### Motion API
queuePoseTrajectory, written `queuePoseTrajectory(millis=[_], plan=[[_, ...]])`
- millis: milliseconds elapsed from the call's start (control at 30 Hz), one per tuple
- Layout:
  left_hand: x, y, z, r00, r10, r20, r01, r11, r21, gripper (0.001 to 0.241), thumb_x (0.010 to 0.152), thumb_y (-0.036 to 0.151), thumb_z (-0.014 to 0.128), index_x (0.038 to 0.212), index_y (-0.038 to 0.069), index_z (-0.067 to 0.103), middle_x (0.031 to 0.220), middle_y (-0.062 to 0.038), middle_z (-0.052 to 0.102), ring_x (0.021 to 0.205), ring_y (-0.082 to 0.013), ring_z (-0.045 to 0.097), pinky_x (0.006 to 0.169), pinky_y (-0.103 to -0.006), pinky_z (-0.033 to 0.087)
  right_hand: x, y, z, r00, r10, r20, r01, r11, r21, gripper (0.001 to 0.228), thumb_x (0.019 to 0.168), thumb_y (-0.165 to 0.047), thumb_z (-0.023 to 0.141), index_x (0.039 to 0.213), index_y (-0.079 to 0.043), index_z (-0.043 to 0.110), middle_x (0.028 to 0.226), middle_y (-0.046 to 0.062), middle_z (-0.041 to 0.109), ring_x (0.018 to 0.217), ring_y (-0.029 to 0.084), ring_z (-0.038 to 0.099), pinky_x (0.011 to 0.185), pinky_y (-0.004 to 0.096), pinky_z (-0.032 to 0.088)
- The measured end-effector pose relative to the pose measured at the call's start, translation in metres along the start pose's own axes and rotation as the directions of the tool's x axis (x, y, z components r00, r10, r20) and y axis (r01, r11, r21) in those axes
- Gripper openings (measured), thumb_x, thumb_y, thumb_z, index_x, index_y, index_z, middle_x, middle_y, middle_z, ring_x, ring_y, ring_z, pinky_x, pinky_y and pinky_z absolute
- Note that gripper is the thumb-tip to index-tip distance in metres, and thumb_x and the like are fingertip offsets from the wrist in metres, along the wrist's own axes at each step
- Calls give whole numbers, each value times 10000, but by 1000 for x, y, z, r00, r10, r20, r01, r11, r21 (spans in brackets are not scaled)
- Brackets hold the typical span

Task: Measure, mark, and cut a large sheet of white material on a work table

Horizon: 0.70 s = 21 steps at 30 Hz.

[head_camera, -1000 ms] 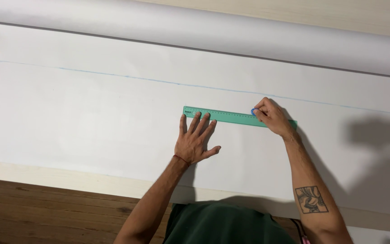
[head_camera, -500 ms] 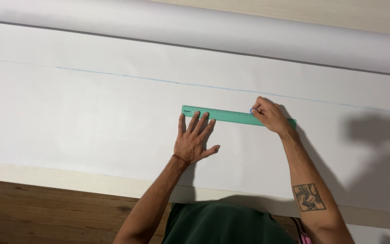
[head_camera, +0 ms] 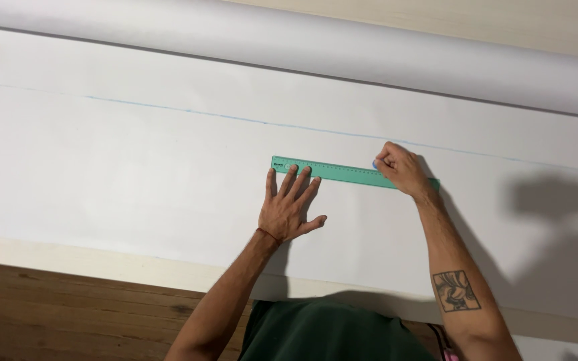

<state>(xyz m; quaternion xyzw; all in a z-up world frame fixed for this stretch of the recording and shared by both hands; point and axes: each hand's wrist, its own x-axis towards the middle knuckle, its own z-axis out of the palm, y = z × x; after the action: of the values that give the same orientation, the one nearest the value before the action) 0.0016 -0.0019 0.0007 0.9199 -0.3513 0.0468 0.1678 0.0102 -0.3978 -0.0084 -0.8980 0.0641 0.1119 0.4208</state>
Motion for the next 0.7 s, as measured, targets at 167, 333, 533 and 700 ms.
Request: queuePoseTrajectory(millis=[167,333,533,700], plan=[[-2,-1,-4,1000,-8,-2,8,1000,3,991,1006,965,405,1773,349,523,1854,-40,486,1749,-329,389,1422,-790,94,1,-13,2,1000,16,26,-16,1000,10,126,1087,-173,784,1175,-138,701,669,44,741,626,225,716,664,392,566],[-2,-1,-3,1000,17,-11,-17,1000,5,1002,1004,970,405,1777,342,519,1862,-45,477,1754,-337,379,1415,-798,96,-30,-34,0,990,126,-62,-100,943,318,138,1154,-222,742,1261,-140,713,749,32,745,622,138,657,510,273,519],[-1,-2,1,997,53,-52,-53,999,-7,999,1017,948,397,1773,311,538,1848,-70,504,1748,-364,390,1409,-814,90,-94,-2,13,848,136,-513,45,945,325,142,1285,-139,701,1355,-19,666,899,121,795,769,194,749,683,331,618],[0,33,11,988,100,-116,-105,994,-39,998,1016,941,469,1725,253,610,1828,-108,538,1729,-397,427,1388,-812,147,-141,18,6,769,105,-631,-32,991,127,182,1315,-212,672,1407,-56,657,1030,121,857,1043,271,829,978,428,637]])
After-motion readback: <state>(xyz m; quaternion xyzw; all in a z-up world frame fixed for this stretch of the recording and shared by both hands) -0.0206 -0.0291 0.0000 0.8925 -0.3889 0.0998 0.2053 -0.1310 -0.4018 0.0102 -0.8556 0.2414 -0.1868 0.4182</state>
